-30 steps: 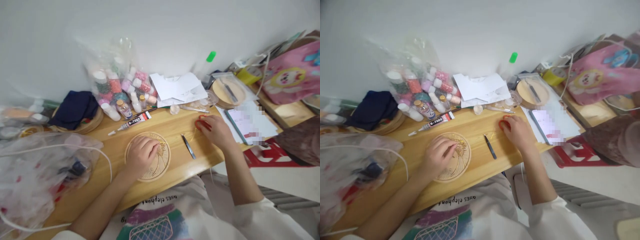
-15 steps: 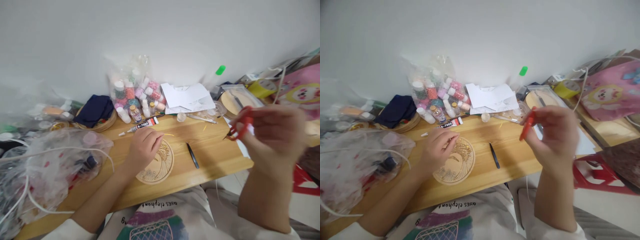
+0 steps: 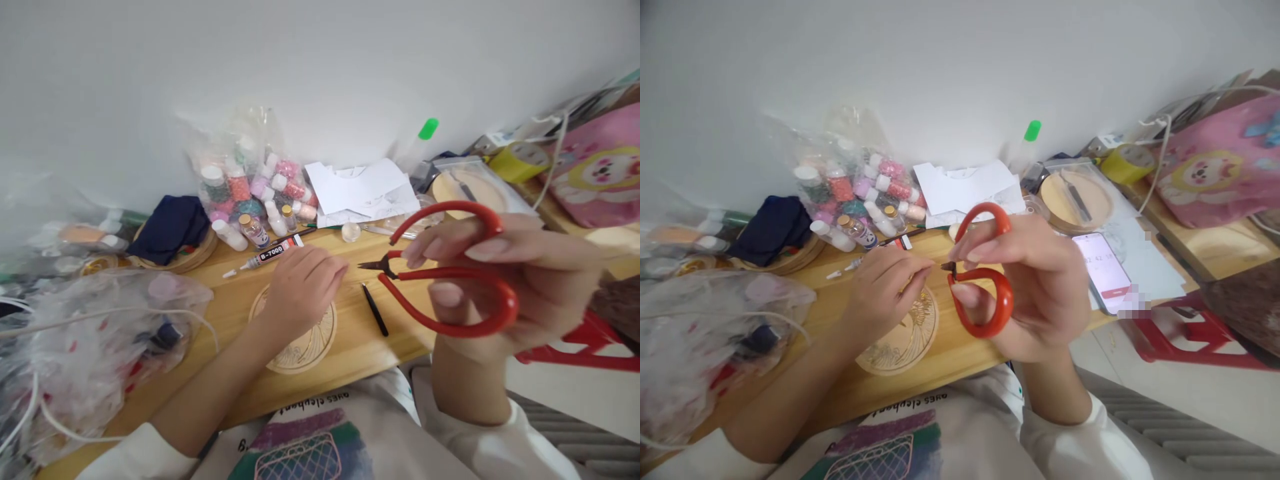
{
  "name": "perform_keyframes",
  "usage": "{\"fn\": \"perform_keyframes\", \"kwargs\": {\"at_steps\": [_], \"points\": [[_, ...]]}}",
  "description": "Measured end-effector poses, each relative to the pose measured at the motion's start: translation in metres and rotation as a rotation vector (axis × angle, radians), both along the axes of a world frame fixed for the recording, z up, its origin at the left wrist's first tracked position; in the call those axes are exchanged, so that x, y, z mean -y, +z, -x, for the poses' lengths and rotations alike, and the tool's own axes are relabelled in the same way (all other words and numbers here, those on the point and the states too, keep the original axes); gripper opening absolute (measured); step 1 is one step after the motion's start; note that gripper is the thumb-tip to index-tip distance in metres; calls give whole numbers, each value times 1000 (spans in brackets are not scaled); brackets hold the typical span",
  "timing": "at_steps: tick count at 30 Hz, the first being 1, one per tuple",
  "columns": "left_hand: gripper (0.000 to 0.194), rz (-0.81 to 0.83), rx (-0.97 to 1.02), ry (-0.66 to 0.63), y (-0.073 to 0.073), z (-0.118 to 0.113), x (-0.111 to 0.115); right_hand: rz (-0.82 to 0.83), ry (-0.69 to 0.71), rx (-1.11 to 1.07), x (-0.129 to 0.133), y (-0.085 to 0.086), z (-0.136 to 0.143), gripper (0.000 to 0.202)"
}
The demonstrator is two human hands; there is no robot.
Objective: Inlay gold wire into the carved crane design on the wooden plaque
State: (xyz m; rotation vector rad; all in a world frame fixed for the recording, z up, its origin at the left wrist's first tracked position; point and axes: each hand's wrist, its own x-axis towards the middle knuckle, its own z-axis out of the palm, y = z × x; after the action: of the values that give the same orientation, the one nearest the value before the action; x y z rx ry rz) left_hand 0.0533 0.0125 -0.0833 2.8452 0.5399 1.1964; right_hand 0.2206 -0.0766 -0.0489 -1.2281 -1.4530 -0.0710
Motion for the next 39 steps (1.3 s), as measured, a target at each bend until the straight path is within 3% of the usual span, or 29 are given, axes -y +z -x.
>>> {"fn": "perform_keyframes", "kwargs": {"at_steps": [3,7,16,25,31,34,39], "points": [[12,4,-7,9,-4,-1,-3,-108,62,-74,-6,-4,0,15],[11,20,-15,5,-6,-2,-5,13,1,3,-8,-10,3,15],[9,-8,-18,9,-9,-1,-6,-84,188,-113,-19,-13,10,21],[15,-49,-79,50,-9,-2,-3,-121,93,-90,-30,-23,20,14],[18,88,-115,60,-23,-13,-29,-133,-35,-68,-74,-32,20,13],[16,208,-175,123,-33,-18,-47,-55,-16,6,-106,-42,14,21],[15,231,-216,175,-43,-23,-67,135,-11,-31,-144,-65,10,27]]}}
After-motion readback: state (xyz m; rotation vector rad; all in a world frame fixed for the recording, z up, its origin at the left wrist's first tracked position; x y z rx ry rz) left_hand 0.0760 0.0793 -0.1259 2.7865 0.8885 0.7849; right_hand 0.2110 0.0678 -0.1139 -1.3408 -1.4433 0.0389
